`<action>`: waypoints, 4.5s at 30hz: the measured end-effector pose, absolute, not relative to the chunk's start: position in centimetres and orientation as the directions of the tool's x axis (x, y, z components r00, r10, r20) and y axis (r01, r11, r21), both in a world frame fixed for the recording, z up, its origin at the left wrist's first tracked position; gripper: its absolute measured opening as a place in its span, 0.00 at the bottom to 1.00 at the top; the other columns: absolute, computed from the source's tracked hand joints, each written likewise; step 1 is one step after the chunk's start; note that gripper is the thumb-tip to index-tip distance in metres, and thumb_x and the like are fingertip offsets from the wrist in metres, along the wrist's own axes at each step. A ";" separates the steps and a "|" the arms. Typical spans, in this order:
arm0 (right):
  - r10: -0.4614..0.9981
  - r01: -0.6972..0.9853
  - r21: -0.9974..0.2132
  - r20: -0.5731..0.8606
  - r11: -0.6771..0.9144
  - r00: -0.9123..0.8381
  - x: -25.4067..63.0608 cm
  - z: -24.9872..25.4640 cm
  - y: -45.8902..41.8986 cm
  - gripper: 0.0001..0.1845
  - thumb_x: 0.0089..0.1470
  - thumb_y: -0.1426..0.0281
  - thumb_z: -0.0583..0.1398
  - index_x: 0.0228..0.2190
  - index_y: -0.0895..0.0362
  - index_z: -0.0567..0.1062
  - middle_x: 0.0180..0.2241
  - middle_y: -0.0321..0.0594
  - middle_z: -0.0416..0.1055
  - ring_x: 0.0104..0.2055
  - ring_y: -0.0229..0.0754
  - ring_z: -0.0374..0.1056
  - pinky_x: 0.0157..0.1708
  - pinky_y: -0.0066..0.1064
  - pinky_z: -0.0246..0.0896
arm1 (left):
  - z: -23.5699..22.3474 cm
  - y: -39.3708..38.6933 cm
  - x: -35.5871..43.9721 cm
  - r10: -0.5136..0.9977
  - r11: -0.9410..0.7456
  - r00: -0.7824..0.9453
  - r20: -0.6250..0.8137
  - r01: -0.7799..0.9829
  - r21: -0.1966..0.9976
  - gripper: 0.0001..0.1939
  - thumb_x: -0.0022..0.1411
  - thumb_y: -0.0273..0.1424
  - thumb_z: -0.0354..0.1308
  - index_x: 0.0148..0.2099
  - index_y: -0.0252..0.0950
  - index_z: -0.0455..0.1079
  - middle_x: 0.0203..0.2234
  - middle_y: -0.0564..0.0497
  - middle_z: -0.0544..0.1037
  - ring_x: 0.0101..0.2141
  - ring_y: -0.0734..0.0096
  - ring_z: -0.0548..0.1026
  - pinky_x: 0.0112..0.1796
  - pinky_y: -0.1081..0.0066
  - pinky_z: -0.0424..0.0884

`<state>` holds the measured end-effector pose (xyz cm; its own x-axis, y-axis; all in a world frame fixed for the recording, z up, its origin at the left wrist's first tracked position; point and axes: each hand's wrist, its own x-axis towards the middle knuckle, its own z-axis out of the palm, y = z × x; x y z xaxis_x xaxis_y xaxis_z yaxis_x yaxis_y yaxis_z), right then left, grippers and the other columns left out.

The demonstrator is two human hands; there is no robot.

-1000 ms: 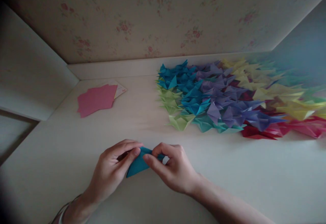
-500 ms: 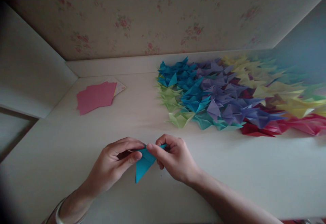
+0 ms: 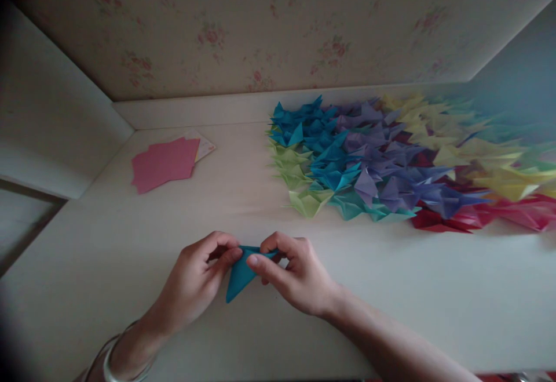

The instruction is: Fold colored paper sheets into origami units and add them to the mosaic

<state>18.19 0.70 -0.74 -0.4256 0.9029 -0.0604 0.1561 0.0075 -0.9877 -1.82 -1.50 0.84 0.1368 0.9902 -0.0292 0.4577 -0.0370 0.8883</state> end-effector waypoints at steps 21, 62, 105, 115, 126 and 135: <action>0.970 0.058 -0.998 0.012 0.027 -0.244 18.0 -1.1 0.3 0.12 0.58 0.64 0.65 0.28 0.56 0.70 0.20 0.34 0.73 0.18 0.36 0.71 0.16 0.21 0.62 | 0.9 -1.8 -0.5 0.862 0.425 0.361 -0.356 -0.132 0.896 0.19 0.63 0.35 0.64 0.53 0.38 0.65 0.33 0.53 0.75 0.27 0.75 0.72 0.29 0.74 0.69; 0.936 0.190 -0.977 0.024 0.096 -0.351 17.4 -0.8 0.3 0.09 0.62 0.66 0.60 0.38 0.57 0.80 0.28 0.37 0.78 0.21 0.34 0.74 0.19 0.19 0.68 | 1.3 -2.4 -0.2 0.945 0.093 0.239 -0.222 0.453 0.887 0.16 0.73 0.42 0.46 0.34 0.40 0.61 0.22 0.57 0.68 0.24 0.71 0.67 0.28 0.70 0.61; 0.902 0.039 -0.983 -0.182 -0.182 -0.392 18.1 -0.8 1.2 0.22 0.63 0.55 0.58 0.48 0.60 0.75 0.20 0.37 0.78 0.24 0.43 0.78 0.27 0.29 0.70 | 1.7 -2.1 -1.0 0.933 0.208 0.189 -0.305 0.408 0.889 0.22 0.71 0.45 0.49 0.27 0.39 0.56 0.19 0.60 0.55 0.22 0.75 0.55 0.23 0.71 0.51; 0.855 -0.064 -0.953 -0.236 -0.297 -0.462 17.9 -0.9 1.5 0.22 0.56 0.57 0.65 0.46 0.58 0.74 0.23 0.36 0.77 0.26 0.41 0.78 0.27 0.27 0.70 | 1.5 -2.3 -0.7 0.947 0.189 0.182 -0.264 0.347 0.919 0.20 0.71 0.43 0.48 0.28 0.39 0.63 0.19 0.58 0.61 0.23 0.72 0.59 0.24 0.71 0.55; 0.830 -0.092 -0.935 -0.255 -0.343 -0.497 18.0 -0.7 1.3 0.20 0.56 0.56 0.65 0.43 0.58 0.73 0.24 0.37 0.78 0.26 0.42 0.78 0.28 0.28 0.71 | 1.7 -2.1 -0.9 0.972 0.156 0.109 -0.207 0.359 0.920 0.18 0.71 0.43 0.49 0.32 0.38 0.68 0.21 0.57 0.66 0.25 0.73 0.64 0.26 0.73 0.58; 0.629 -0.050 -0.871 -0.312 -0.489 -0.712 17.6 -0.8 1.1 0.33 0.60 0.47 0.56 0.23 0.63 0.81 0.22 0.46 0.79 0.23 0.41 0.74 0.30 0.31 0.69 | 1.2 -2.2 -1.0 0.970 0.202 0.084 -0.228 0.241 0.949 0.18 0.70 0.44 0.50 0.32 0.38 0.65 0.21 0.58 0.63 0.24 0.74 0.61 0.25 0.74 0.58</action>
<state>17.61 1.11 -0.80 -0.7121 0.6288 -0.3122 -0.0499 -0.4889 -0.8709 -1.01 -2.16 1.17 0.0841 0.9701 -0.2276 0.2412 0.2018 0.9493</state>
